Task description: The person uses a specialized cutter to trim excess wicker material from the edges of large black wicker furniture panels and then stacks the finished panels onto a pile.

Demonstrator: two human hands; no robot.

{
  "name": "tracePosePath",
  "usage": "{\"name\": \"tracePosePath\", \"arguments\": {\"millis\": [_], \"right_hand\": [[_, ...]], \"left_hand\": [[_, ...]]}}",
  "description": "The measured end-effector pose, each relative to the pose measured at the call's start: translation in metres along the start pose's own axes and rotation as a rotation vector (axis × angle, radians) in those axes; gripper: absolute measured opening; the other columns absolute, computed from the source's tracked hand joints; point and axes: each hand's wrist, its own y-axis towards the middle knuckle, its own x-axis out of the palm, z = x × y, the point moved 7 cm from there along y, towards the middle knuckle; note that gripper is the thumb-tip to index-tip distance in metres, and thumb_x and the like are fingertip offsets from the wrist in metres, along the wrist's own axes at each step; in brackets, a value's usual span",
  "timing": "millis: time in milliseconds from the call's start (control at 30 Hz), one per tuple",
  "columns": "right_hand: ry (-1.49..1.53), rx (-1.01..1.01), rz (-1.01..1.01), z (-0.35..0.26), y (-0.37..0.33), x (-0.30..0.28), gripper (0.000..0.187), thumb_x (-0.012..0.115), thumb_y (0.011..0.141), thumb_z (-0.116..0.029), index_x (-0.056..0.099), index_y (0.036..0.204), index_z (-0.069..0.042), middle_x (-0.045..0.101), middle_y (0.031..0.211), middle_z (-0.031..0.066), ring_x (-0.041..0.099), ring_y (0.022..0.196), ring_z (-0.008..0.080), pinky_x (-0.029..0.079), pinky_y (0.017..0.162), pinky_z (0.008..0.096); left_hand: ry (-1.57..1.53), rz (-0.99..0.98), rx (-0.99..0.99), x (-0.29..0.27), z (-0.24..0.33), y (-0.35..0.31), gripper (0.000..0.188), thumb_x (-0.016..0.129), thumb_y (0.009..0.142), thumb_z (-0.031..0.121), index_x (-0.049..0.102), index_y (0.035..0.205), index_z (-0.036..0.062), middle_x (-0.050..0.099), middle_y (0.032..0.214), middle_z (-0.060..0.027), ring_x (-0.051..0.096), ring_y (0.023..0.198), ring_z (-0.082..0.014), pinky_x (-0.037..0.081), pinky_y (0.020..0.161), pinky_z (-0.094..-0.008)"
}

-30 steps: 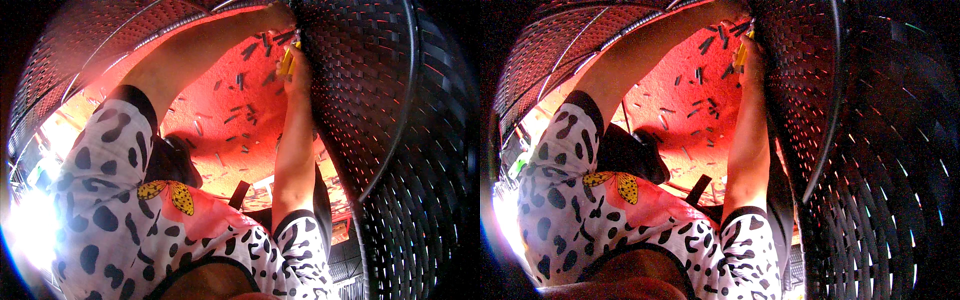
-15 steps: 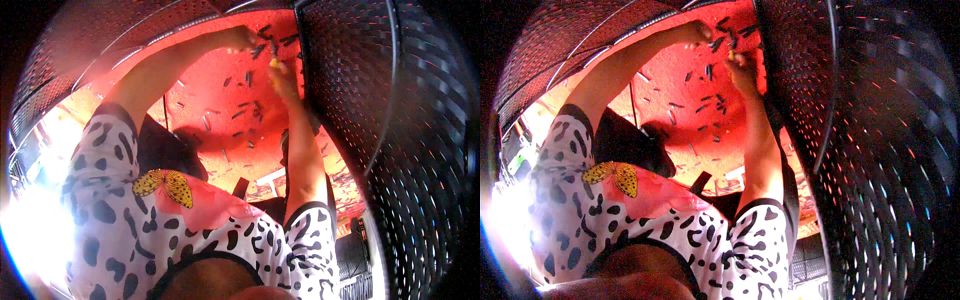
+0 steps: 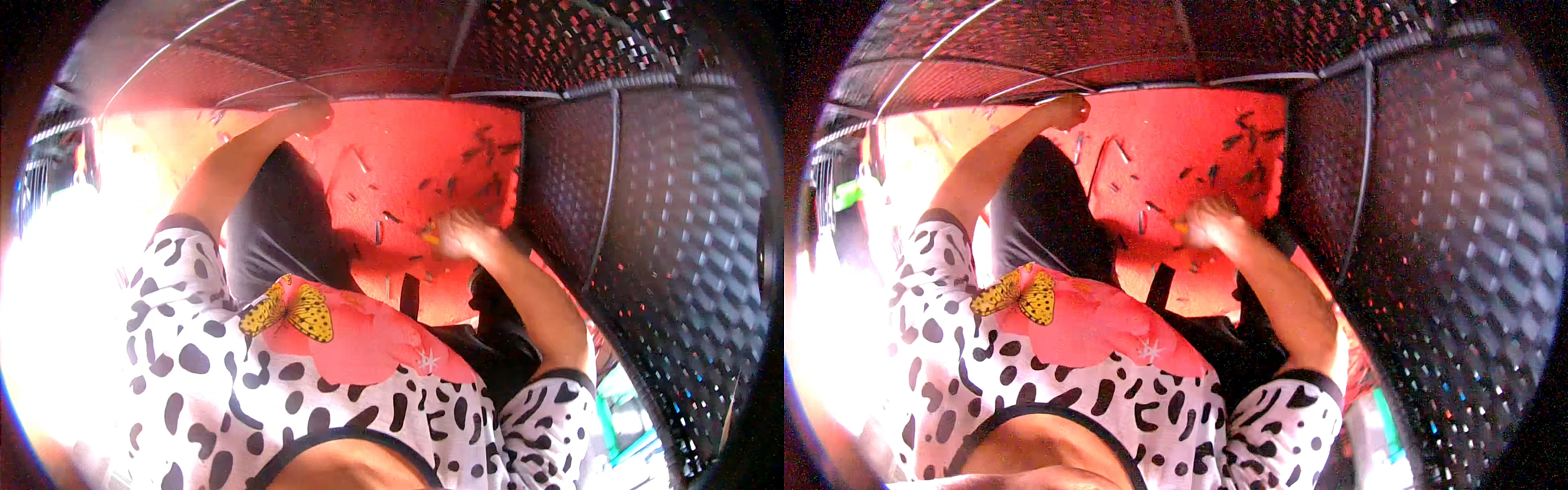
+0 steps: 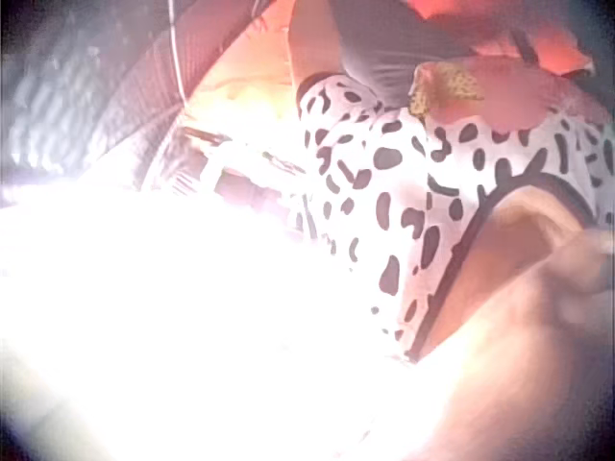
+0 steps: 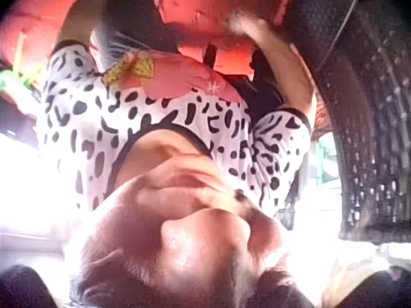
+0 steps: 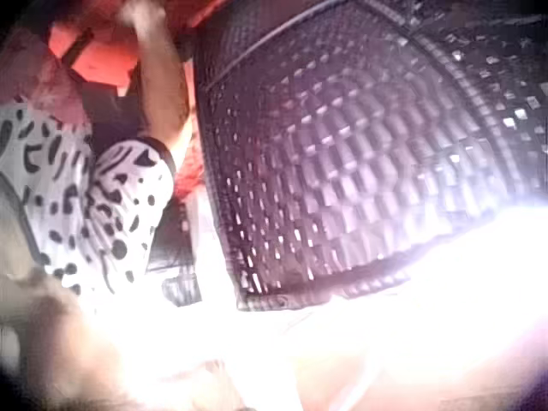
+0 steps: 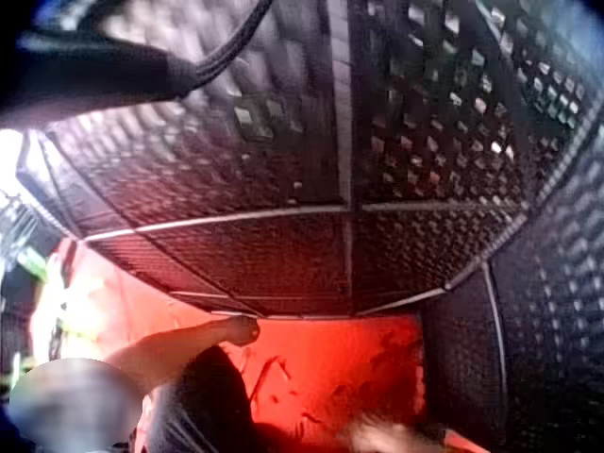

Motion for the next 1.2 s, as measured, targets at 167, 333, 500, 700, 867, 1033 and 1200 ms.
{"name": "tracePosePath", "arguments": {"millis": [167, 333, 500, 700, 867, 1033, 1200], "right_hand": [[-0.019, 0.008, -0.044, 0.012, -0.007, 0.000, 0.036, 0.044, 0.082, -0.037, 0.062, 0.098, -0.010, 0.059, 0.100, 0.0178, 0.055, 0.097, 0.0323, 0.041, 0.086, 0.0441], [-0.034, 0.172, -0.088, 0.023, -0.003, -0.002, 0.038, 0.047, 0.080, -0.038, 0.061, 0.100, -0.008, 0.058, 0.100, 0.0202, 0.055, 0.098, 0.0324, 0.041, 0.087, 0.0426], [0.146, 0.276, 0.101, 0.037, 0.020, -0.031, 0.046, 0.054, 0.073, -0.042, 0.058, 0.105, -0.009, 0.057, 0.102, 0.0202, 0.055, 0.096, 0.0332, 0.046, 0.081, 0.0396], [0.215, 0.346, 0.268, 0.066, 0.052, -0.061, 0.046, 0.058, 0.069, -0.037, 0.057, 0.102, -0.004, 0.057, 0.103, 0.0211, 0.055, 0.096, 0.0336, 0.045, 0.080, 0.0404], [0.262, 0.283, 0.236, 0.082, 0.077, -0.043, 0.048, 0.057, 0.070, -0.036, 0.055, 0.105, -0.003, 0.056, 0.103, 0.0224, 0.055, 0.095, 0.0352, 0.045, 0.079, 0.0409], [0.259, 0.329, 0.166, 0.099, 0.084, -0.033, 0.049, 0.056, 0.071, -0.035, 0.053, 0.108, -0.003, 0.056, 0.103, 0.0227, 0.056, 0.094, 0.0348, 0.045, 0.079, 0.0404], [0.429, 0.333, 0.300, 0.098, 0.080, -0.042, 0.046, 0.056, 0.072, -0.037, 0.053, 0.102, -0.002, 0.058, 0.096, 0.0206, 0.056, 0.090, 0.0350, 0.045, 0.075, 0.0394]], "left_hand": [[-0.096, 0.278, -0.055, -0.018, -0.026, -0.046, 0.009, 0.056, 0.064, 0.011, 0.058, 0.062, 0.0026, 0.060, 0.064, -0.0123, 0.059, 0.061, -0.0235, 0.047, 0.054, -0.0358], [-0.080, 0.257, -0.241, -0.002, -0.047, -0.084, 0.009, 0.053, 0.065, 0.018, 0.059, 0.061, 0.0136, 0.059, 0.073, -0.0047, 0.057, 0.072, -0.0222, 0.047, 0.068, -0.0392], [0.295, 0.002, -0.353, -0.004, -0.051, -0.090, 0.012, 0.055, 0.069, 0.020, 0.061, 0.069, 0.0097, 0.060, 0.077, -0.0093, 0.059, 0.077, -0.0259, 0.047, 0.069, -0.0397], [-0.110, 0.391, -0.100, -0.064, -0.001, -0.023, 0.011, 0.057, 0.070, 0.018, 0.061, 0.071, 0.0073, 0.060, 0.074, -0.0148, 0.058, 0.076, -0.0305, 0.046, 0.062, -0.0405], [0.304, -0.158, -0.089, -0.026, 0.033, 0.021, 0.016, 0.058, 0.067, 0.017, 0.062, 0.073, 0.0036, 0.060, 0.071, -0.0149, 0.059, 0.072, -0.0292, 0.047, 0.064, -0.0393], [0.040, -0.108, -0.144, -0.029, 0.079, 0.050, 0.031, 0.055, 0.069, 0.011, 0.058, 0.098, 0.0041, 0.060, 0.074, -0.0184, 0.059, 0.075, -0.0324, 0.047, 0.066, -0.0440], [0.193, 0.015, -0.084, -0.017, 0.064, 0.094, 0.030, 0.061, 0.071, 0.017, 0.057, 0.098, 0.0061, 0.062, 0.080, -0.0151, 0.061, 0.080, -0.0272, 0.048, 0.067, -0.0478]]}}
